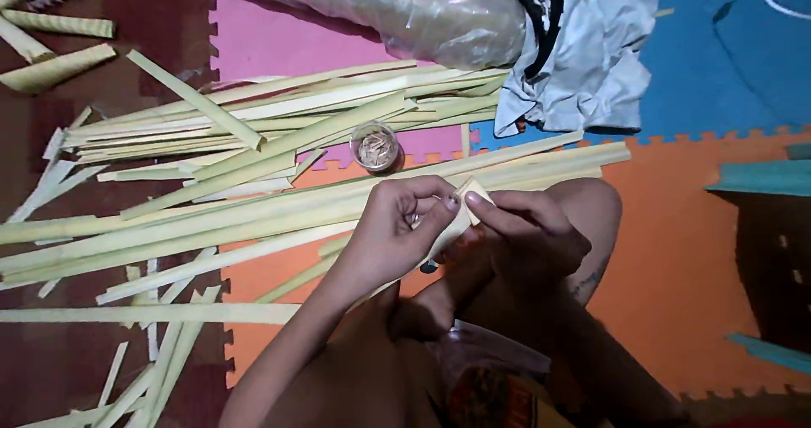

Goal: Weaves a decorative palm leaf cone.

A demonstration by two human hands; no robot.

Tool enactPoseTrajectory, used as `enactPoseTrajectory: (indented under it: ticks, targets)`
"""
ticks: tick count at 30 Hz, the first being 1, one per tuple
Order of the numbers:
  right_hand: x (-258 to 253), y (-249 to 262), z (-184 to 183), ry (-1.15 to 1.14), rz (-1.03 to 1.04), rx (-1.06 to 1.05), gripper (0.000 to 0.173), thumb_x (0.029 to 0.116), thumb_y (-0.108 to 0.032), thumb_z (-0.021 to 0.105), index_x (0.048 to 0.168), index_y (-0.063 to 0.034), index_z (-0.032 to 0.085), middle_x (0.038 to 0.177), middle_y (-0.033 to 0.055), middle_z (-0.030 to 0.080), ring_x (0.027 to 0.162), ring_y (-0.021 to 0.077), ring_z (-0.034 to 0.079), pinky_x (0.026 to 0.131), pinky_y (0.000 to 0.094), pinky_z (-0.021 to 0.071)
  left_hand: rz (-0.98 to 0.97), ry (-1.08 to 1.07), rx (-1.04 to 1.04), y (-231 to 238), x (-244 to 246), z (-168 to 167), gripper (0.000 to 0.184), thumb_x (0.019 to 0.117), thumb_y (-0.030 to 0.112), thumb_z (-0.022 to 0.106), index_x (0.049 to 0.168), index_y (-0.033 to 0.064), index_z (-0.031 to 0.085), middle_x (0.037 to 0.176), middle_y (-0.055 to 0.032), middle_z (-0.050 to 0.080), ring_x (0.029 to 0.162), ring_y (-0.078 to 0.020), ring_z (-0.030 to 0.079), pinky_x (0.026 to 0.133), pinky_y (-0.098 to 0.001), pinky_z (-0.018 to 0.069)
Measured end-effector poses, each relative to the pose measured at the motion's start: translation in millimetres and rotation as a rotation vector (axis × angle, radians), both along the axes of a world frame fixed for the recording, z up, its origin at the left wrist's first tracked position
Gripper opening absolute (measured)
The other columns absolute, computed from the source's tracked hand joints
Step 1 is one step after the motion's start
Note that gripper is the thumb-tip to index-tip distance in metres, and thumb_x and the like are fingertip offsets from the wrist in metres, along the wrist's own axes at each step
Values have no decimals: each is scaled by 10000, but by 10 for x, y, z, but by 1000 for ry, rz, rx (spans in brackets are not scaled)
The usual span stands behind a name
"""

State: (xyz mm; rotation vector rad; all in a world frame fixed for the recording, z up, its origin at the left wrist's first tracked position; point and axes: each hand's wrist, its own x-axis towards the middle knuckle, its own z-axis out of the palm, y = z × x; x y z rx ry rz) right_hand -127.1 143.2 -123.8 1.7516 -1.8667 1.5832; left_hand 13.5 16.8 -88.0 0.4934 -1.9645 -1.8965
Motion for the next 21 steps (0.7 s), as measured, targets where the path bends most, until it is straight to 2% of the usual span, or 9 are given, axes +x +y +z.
enactPoseTrajectory:
  ticks: [3, 5, 8, 10, 12, 13, 16, 18, 21]
  targets:
    - [-42, 0, 13, -60, 67, 28, 174, 996, -108, 625, 1088, -11, 735, 1032, 107, 687, 908, 74, 668, 798, 187, 569, 61, -33, -119, 25, -22, 7, 130, 1014, 76, 589, 926, 41, 678, 660, 36, 649, 492, 13, 535, 440, -136, 449]
    - [-75, 16, 96, -286, 123, 139, 258, 1018, -154, 563, 1112, 5, 743, 1026, 58, 692, 889, 23, 650, 776, 164, 559, 103, -79, -246, 35, -36, -3, 143, 1014, 110, 596, 937, 47, 698, 674, 38, 666, 514, 8, 581, 461, -154, 499]
    - [-128, -11, 262, -673, 206, 387, 378, 1005, -56, 500, 1359, -3, 622, 1005, 16, 671, 813, 28, 633, 710, 171, 555, 170, -107, -452, 78, -67, -61, 177, 1020, 116, 582, 931, 22, 703, 673, 13, 668, 534, 3, 601, 495, -161, 520]
    - [-124, -78, 264, -752, 214, 396, 303, 997, -26, 541, 1269, -16, 675, 956, 0, 627, 721, 17, 578, 617, 136, 512, 177, -111, -554, 110, -97, -93, 178, 1016, 110, 583, 920, 18, 701, 666, -1, 657, 540, -5, 596, 511, -159, 515]
    - [-88, -135, 199, -747, 188, 298, 137, 964, -2, 587, 1025, -52, 699, 900, -39, 624, 732, -11, 577, 645, 117, 504, 181, -103, -633, 139, -120, -85, 161, 989, 95, 600, 894, 17, 703, 650, -18, 637, 535, -17, 567, 508, -157, 474]
    - [-65, -157, 163, -728, 176, 241, 115, 953, 6, 599, 970, -63, 689, 873, -48, 600, 735, -15, 569, 649, 112, 497, 184, -101, -650, 149, -125, -73, 154, 979, 86, 606, 878, 18, 700, 643, -22, 629, 531, -21, 560, 503, -156, 463]
    - [-11, -199, 97, -677, 140, 142, 83, 952, -22, 648, 969, -71, 714, 853, -59, 565, 741, -25, 560, 665, 101, 500, 187, -109, -600, 140, -103, -47, 151, 989, 89, 599, 889, 25, 693, 644, -6, 618, 525, -2, 539, 498, -141, 449]
    - [-34, -181, 83, -725, 169, 156, 107, 931, -55, 700, 1030, -71, 739, 891, -67, 629, 773, -12, 605, 714, 135, 545, 188, -107, -486, 103, -69, -45, 170, 1022, 100, 572, 932, 28, 697, 660, 16, 640, 523, 24, 541, 490, -126, 452]
    - [-83, -106, 62, -732, 213, 201, 317, 782, -39, 827, 1088, -54, 748, 1030, -33, 745, 913, 59, 710, 822, 233, 617, 184, -116, -315, 31, -21, -51, 180, 1051, 121, 549, 977, 39, 691, 672, 32, 639, 514, 21, 545, 470, -134, 463]
